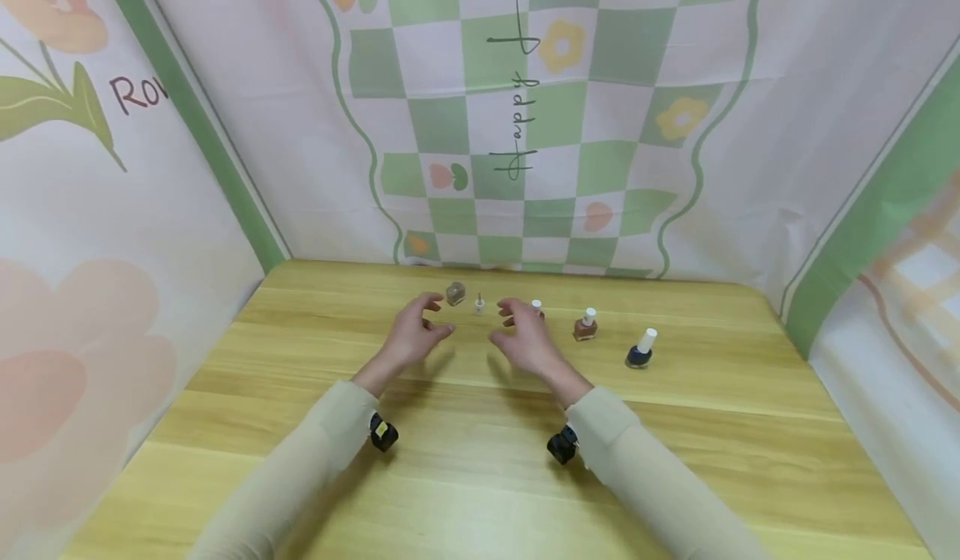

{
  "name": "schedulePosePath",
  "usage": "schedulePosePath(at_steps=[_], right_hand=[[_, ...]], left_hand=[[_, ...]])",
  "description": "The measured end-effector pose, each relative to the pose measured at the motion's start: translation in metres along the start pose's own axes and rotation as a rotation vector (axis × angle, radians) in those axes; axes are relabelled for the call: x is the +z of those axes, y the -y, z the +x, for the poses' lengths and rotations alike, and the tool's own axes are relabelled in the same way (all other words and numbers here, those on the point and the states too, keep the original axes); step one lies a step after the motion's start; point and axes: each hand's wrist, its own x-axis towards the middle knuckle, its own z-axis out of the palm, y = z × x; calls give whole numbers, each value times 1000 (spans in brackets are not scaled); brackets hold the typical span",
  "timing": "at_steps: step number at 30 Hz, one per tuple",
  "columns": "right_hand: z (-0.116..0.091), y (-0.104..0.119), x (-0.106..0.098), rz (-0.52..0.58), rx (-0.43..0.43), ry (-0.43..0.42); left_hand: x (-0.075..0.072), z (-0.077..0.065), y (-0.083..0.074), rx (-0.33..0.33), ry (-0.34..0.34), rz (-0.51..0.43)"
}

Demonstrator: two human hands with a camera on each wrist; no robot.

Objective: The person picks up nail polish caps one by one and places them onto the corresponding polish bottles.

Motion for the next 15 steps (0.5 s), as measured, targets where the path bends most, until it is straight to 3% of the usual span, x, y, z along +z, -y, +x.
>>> schedulePosePath(at_steps=[4,15], right_hand=[[10,2,8,50,54,29],[40,1,27,67,202,-21]], left_hand=[[2,9,5,-51,-20,-11],[15,43,19,-145,-36,-13]])
